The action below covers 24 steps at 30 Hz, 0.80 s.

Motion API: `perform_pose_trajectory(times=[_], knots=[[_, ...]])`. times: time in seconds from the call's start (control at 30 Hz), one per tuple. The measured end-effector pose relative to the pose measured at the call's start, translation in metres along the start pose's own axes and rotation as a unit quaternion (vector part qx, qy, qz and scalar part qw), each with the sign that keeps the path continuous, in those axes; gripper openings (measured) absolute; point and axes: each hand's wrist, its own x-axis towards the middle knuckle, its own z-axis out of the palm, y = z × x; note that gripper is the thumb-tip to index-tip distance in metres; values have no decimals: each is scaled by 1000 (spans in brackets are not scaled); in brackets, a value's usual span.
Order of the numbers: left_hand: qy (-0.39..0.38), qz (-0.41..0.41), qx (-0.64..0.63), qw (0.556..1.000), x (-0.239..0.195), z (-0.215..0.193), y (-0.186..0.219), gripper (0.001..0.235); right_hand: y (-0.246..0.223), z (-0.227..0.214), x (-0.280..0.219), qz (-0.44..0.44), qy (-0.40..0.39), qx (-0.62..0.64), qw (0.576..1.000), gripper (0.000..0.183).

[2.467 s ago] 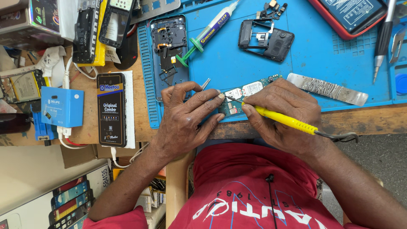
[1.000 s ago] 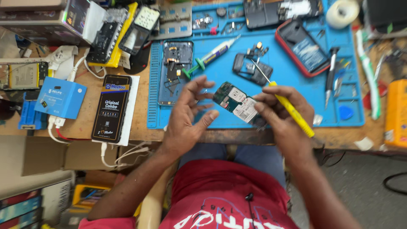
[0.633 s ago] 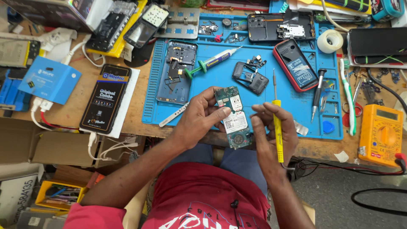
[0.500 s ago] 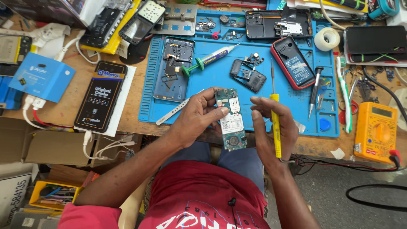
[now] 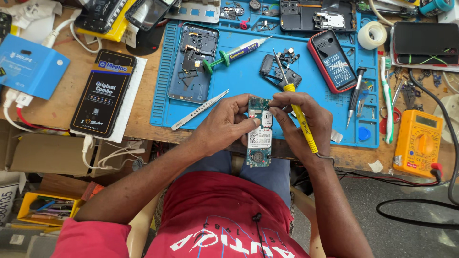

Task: The person uses a soldering iron to apply solder to several points on a small green circuit board. They hold the board with one hand and the soldering iron with the other, repeatedly touching the tip to different components and pads on the board's surface.

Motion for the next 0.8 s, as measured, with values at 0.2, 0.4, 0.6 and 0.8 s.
perform_pose_trajectory(times=[0.2,0.4,0.6,0.8], knots=[[-4,-7,10,1000,0,0,3,22,2,3,-2,-11,10,-1,1000,32],[-8,-9,-6,1000,0,-1,2,23,4,8,-8,-20,31,-14,999,28],[-4,-2,-9,1000,1,-2,-1,25,4,11,-14,-23,44,1,999,25],[14,-26,-41,999,2,0,4,37,7,5,-22,-6,103,26,994,26]])
